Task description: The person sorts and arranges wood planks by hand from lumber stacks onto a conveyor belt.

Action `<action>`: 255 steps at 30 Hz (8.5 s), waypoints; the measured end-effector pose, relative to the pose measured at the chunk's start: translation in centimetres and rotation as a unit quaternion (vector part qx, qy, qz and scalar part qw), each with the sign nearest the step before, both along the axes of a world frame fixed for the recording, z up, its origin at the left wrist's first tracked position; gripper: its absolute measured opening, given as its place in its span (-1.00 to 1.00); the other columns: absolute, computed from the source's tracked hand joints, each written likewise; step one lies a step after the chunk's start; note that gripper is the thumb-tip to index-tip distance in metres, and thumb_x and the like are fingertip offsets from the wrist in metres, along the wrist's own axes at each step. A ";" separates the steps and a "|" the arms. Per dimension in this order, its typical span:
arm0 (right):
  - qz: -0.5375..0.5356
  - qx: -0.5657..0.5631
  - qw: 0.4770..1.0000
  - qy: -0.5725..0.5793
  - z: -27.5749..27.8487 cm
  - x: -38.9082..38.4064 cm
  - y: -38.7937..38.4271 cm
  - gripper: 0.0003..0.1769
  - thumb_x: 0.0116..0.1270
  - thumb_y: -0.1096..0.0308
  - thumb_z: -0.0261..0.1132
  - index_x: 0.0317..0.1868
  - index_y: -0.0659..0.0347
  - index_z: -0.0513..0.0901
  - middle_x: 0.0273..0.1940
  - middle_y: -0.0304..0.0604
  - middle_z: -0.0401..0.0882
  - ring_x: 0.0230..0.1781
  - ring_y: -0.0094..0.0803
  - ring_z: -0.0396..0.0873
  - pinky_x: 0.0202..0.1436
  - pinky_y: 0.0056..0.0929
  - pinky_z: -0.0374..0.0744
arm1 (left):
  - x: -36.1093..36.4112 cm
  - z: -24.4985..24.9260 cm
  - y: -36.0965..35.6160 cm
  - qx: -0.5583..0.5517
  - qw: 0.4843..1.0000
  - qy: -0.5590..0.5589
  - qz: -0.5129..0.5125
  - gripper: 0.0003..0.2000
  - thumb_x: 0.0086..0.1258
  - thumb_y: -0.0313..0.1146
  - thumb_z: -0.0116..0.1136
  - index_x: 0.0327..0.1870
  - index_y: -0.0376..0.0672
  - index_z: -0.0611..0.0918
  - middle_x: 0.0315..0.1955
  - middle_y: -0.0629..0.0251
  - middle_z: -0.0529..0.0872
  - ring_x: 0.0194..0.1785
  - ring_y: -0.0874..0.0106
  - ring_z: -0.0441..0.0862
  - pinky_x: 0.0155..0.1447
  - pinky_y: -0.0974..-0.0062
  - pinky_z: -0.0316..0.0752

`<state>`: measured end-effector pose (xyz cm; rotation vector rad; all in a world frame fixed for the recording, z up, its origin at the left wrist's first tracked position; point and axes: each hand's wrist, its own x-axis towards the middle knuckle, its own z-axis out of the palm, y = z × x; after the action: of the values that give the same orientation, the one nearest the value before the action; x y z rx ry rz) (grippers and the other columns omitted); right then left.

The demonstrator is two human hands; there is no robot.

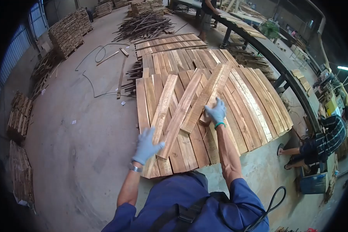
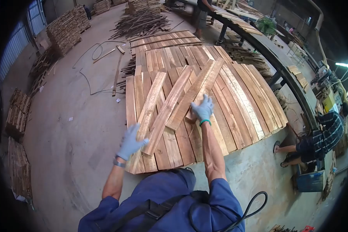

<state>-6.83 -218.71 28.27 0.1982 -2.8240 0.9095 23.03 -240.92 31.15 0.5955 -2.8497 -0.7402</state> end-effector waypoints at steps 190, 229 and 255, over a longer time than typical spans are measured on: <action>0.091 -0.677 0.484 -0.546 -0.4 12.4 1.4 -0.19 0.02 0.09 0.37 0.24 0.41 0.41 -0.09 0.13 0.65 -0.24 -0.15 0.70 -0.15 -0.24 0.71 | -3.2 -7.1 3.1 0.793 0.553 0.187 0.173 -0.18 0.24 0.28 0.11 0.33 -0.24 0.37 0.15 0.08 0.55 0.11 0.25 0.56 0.18 0.31 0.51; 0.084 -0.768 0.567 -0.284 9.0 -18.2 73.0 -0.22 0.13 0.14 0.33 0.28 0.42 0.33 -0.03 0.12 0.62 -0.17 -0.19 0.69 -0.04 -0.31 0.68 | -45.2 -7.1 66.2 0.822 0.568 0.037 0.022 -0.17 0.23 0.28 0.13 0.35 -0.23 0.36 0.16 0.06 0.54 0.13 0.24 0.55 0.22 0.31 0.49; 0.096 -0.795 0.560 -0.214 6.1 -81.8 96.1 -0.19 0.05 0.12 0.31 0.29 0.38 0.35 0.04 0.15 0.58 -0.09 -0.15 0.65 -0.02 -0.24 0.66 | -106.6 -7.9 89.7 0.845 0.532 0.051 0.006 -0.16 0.22 0.28 0.14 0.36 -0.22 0.35 0.17 0.05 0.54 0.15 0.22 0.55 0.25 0.31 0.47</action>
<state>-88.62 -122.64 34.41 -0.0126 -1.0270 3.2474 -83.57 -151.23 23.29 0.5175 -0.9632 -3.1175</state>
